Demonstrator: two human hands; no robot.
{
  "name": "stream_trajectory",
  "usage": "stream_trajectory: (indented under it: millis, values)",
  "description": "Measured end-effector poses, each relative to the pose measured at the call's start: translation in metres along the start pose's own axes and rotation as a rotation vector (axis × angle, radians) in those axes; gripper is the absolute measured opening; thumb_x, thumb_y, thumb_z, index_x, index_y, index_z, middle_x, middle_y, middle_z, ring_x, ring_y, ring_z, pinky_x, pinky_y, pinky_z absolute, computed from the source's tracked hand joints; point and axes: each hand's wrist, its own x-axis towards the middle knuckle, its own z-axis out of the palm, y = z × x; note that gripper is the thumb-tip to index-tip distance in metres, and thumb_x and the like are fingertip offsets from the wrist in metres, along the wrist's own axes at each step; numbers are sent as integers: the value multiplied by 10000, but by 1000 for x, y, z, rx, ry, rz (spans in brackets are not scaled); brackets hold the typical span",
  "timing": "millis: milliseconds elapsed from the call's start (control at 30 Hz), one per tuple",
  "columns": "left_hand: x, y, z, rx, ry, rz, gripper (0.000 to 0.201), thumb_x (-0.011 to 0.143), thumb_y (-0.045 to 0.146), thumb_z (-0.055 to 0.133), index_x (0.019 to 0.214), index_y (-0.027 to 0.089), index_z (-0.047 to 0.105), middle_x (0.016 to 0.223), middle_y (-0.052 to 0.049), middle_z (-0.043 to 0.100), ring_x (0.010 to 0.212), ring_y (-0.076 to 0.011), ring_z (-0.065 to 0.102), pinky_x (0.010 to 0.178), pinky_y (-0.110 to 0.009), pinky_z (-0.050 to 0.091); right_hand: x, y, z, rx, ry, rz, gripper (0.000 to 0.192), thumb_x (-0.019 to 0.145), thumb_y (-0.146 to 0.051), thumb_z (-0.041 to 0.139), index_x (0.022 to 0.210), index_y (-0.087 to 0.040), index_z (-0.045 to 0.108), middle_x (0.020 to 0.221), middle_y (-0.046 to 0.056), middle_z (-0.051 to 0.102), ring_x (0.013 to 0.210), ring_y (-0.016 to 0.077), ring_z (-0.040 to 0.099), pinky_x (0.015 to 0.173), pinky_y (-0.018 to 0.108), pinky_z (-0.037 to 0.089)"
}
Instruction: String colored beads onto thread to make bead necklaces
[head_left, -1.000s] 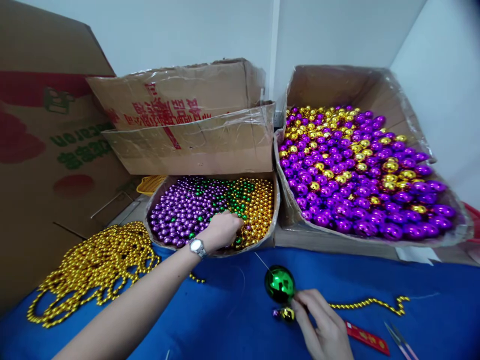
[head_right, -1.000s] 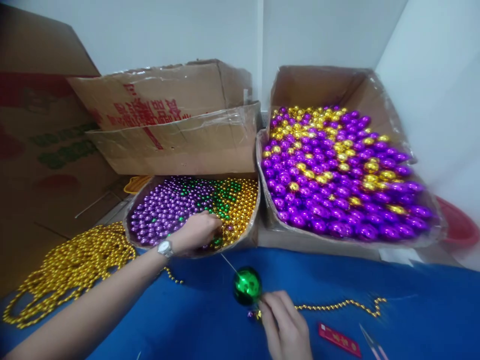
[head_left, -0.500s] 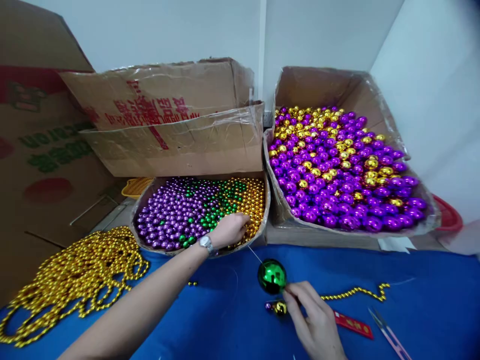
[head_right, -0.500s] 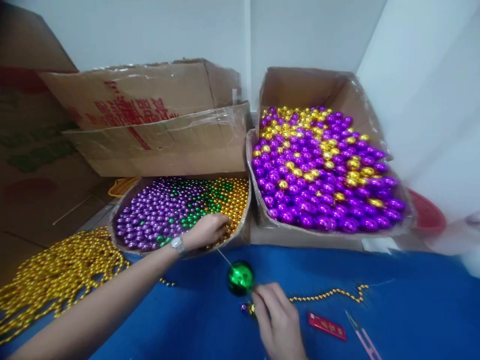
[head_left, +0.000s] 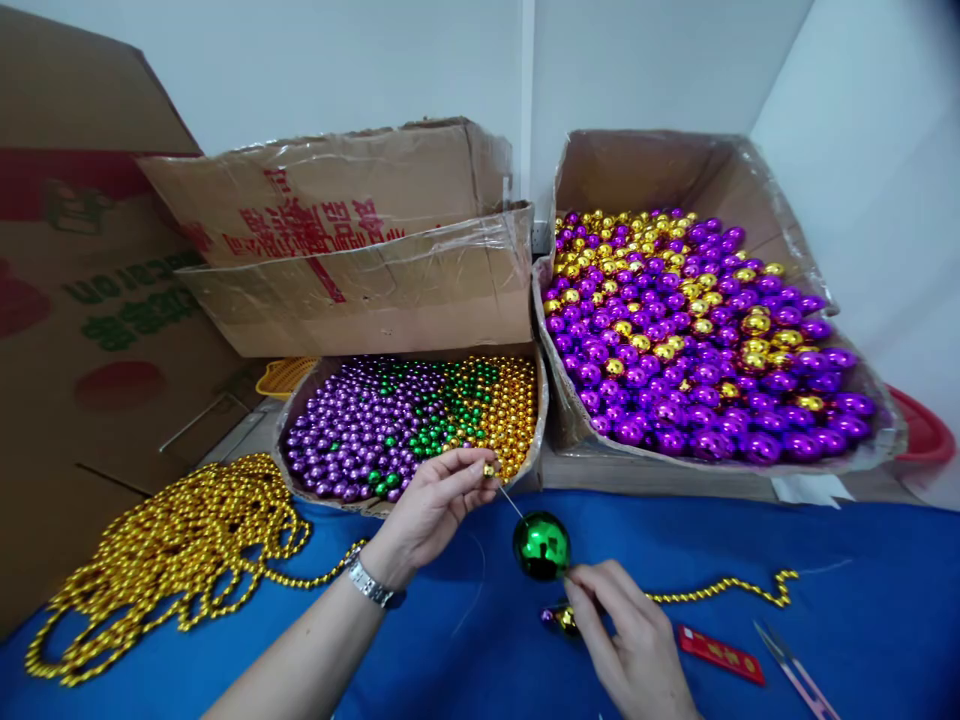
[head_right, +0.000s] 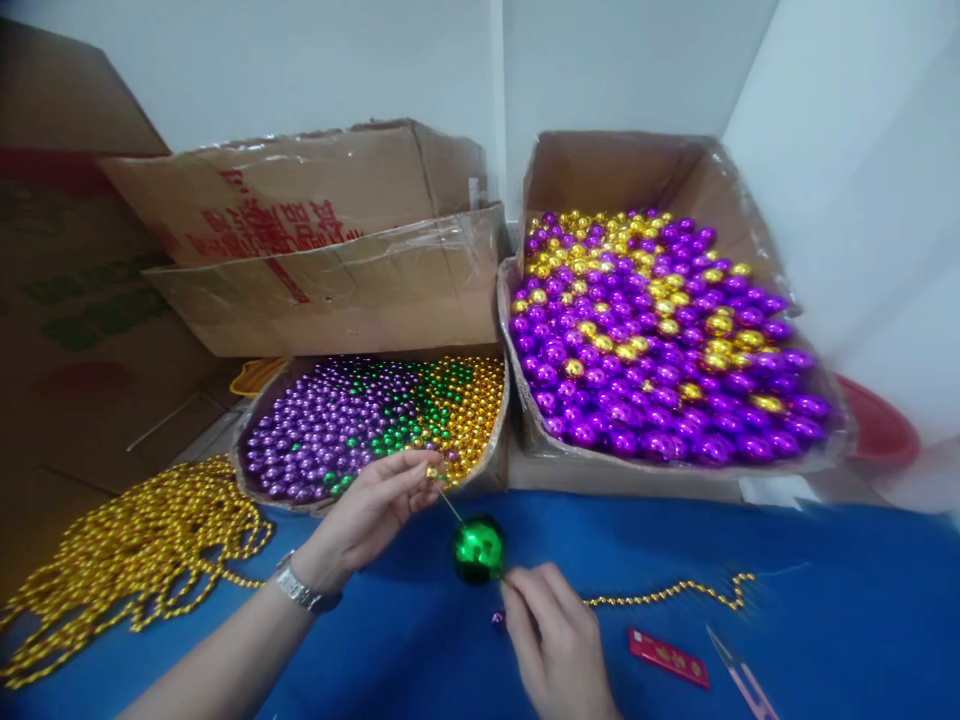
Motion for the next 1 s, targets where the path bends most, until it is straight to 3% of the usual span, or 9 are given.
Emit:
stream_trajectory:
  millis: [267,567,1000]
  values:
    - [-6,-2,3,103,-10,54,182,782,180,683,959,137,687,980,-58,646,812,-115,594,751,-224,503,-4,4,0,-17,-1,-11,139,932,-190,451,953,-209,588,793,34,567,688,146,580,647,247,444]
    - [-13,6,4,366,16,214,194,777,220,690,954,159,639,981,-58,639,878,-150,584,758,-249,492,-4,2,0,-24,-10,2,142,932,-192,448,945,-212,588,786,29,561,681,145,569,637,252,437]
    - [-17,-3,8,413,-28,217,248,745,209,717,968,173,613,950,-32,642,863,-138,582,795,-248,467,6,-1,4,-81,-15,-8,180,940,-198,427,967,-209,605,809,32,585,719,151,593,676,257,453]
